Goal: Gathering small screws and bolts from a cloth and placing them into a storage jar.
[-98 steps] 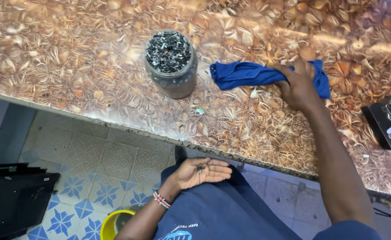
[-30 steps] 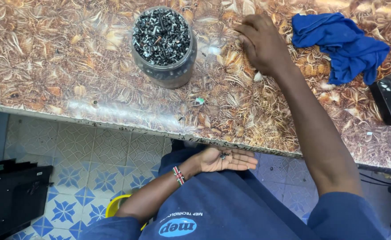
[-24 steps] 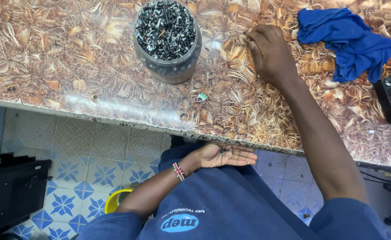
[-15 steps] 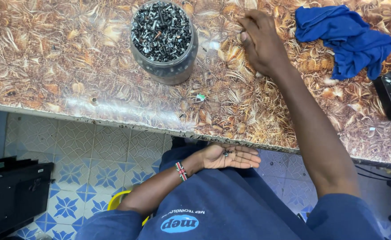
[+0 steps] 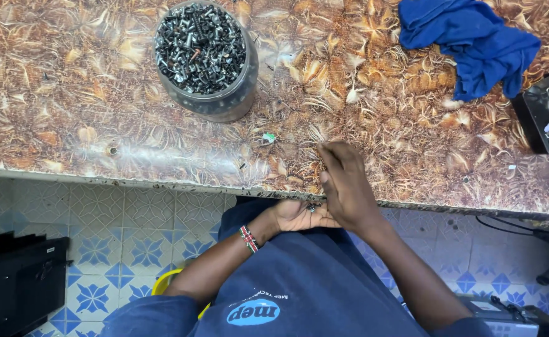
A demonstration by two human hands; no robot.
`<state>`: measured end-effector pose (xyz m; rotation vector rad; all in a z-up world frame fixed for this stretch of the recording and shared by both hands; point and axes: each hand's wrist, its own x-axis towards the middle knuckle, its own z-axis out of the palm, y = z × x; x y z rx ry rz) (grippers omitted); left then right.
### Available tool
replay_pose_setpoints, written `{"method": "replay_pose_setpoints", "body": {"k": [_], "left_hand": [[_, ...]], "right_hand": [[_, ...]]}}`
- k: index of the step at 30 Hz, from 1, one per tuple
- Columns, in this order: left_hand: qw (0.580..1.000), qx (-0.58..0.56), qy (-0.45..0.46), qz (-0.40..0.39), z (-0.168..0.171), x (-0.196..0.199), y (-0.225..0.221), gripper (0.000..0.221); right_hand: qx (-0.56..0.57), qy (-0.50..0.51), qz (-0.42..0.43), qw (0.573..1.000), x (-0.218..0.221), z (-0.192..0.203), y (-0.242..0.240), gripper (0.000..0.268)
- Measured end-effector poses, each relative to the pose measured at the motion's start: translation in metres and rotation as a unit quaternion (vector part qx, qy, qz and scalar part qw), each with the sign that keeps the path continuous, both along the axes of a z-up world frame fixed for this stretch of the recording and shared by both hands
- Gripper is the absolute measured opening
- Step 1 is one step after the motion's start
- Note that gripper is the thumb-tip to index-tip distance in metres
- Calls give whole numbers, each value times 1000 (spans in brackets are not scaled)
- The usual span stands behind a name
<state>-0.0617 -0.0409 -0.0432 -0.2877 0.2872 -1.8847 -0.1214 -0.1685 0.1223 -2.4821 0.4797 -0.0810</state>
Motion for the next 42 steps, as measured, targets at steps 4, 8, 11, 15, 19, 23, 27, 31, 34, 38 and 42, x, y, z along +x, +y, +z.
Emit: {"method": "replay_pose_setpoints", "body": {"k": [4, 8, 11, 15, 19, 23, 27, 31, 34, 38, 42], "left_hand": [[999, 48, -10, 5, -39, -13, 1, 48], [997, 71, 31, -4, -65, -32, 14, 36], [994, 85, 64, -9, -76, -36, 17, 29], [995, 30, -70, 60, -12, 0, 17, 33], [994, -12, -86, 60, 69, 34, 34, 54], [988, 43, -143, 21, 66, 46, 53, 70], [985, 52, -158, 49, 74, 58, 68, 68], [978, 48, -194, 62, 80, 62, 76, 70], [977, 31, -199, 64, 70, 66, 76, 69], [989, 33, -135, 41, 45, 57, 68, 73], [996, -27, 17, 87, 37, 47, 58, 57]], "right_hand": [[-10, -107, 39, 993, -30, -13, 34, 51], [-3, -171, 72, 983, -50, -33, 50, 48], [74, -214, 107, 968, -48, -23, 48, 39], [126, -190, 95, 969, -6, 3, 18, 35], [91, -177, 70, 978, 96, 32, -41, 41], [-9, -134, 77, 988, 211, 22, -86, 45], [92, -114, 149, 978, 276, 47, -78, 46], [116, -58, 81, 988, 281, 32, -74, 40], [33, -66, 152, 986, 236, 42, -56, 45], [-5, -61, 180, 982, 184, 20, -45, 43], [-52, -82, 180, 979, 139, 4, -31, 49]]}}
